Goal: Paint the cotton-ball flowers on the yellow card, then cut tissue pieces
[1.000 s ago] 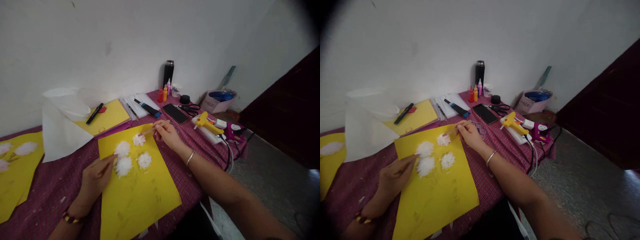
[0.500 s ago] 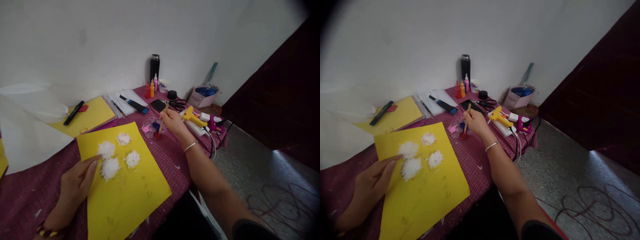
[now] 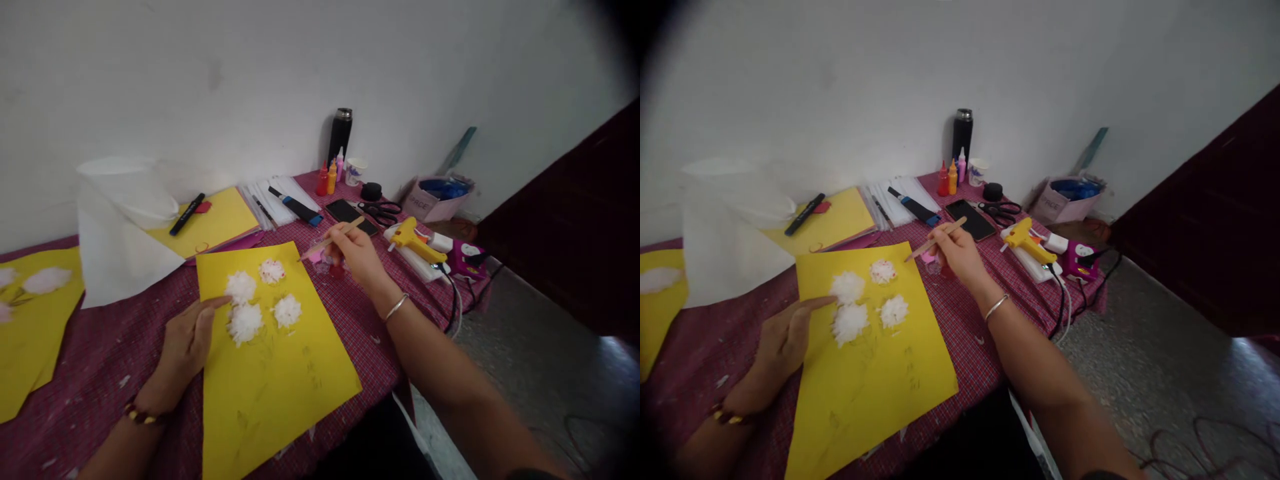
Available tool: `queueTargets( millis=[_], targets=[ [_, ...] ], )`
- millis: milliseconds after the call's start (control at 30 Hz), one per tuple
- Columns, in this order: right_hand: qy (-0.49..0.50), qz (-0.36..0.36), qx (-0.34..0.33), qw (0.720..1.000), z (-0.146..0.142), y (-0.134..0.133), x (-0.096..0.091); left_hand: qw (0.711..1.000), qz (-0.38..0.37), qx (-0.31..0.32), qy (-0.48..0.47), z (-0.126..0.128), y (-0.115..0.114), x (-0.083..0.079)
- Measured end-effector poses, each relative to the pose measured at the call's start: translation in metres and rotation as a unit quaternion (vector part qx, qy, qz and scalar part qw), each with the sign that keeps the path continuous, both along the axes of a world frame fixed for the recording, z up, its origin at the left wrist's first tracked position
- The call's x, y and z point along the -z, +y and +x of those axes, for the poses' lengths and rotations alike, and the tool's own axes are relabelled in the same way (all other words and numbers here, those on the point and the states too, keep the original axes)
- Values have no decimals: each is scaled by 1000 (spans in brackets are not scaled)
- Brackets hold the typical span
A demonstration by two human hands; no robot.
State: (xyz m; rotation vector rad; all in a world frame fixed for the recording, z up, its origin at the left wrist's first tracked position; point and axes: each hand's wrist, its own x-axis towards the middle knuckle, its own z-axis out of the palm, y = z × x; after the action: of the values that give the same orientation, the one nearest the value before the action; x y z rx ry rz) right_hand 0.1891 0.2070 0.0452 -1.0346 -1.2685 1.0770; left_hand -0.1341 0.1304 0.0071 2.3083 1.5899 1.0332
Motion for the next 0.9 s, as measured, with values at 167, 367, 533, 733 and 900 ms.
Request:
queueTargets(
  millis=[167, 367, 533, 733, 900],
  targets=[
    [-2, -9, -115, 993, -31, -5, 14, 1000, -16, -6, 1, 1, 0, 0],
    [-17, -9, -114, 993, -40, 1, 25, 1000, -21, -2, 1, 2, 0, -1],
    [0, -9, -109, 994, -39, 0, 22, 999, -34, -8, -2, 2, -1, -1],
    [-45, -6, -108, 993, -40, 0, 25, 998, -61, -18, 2, 4, -2, -4],
    [-43, 4, -93, 995, -41, -1, 23, 998, -54, -16, 2, 4, -1, -4]
  ],
)
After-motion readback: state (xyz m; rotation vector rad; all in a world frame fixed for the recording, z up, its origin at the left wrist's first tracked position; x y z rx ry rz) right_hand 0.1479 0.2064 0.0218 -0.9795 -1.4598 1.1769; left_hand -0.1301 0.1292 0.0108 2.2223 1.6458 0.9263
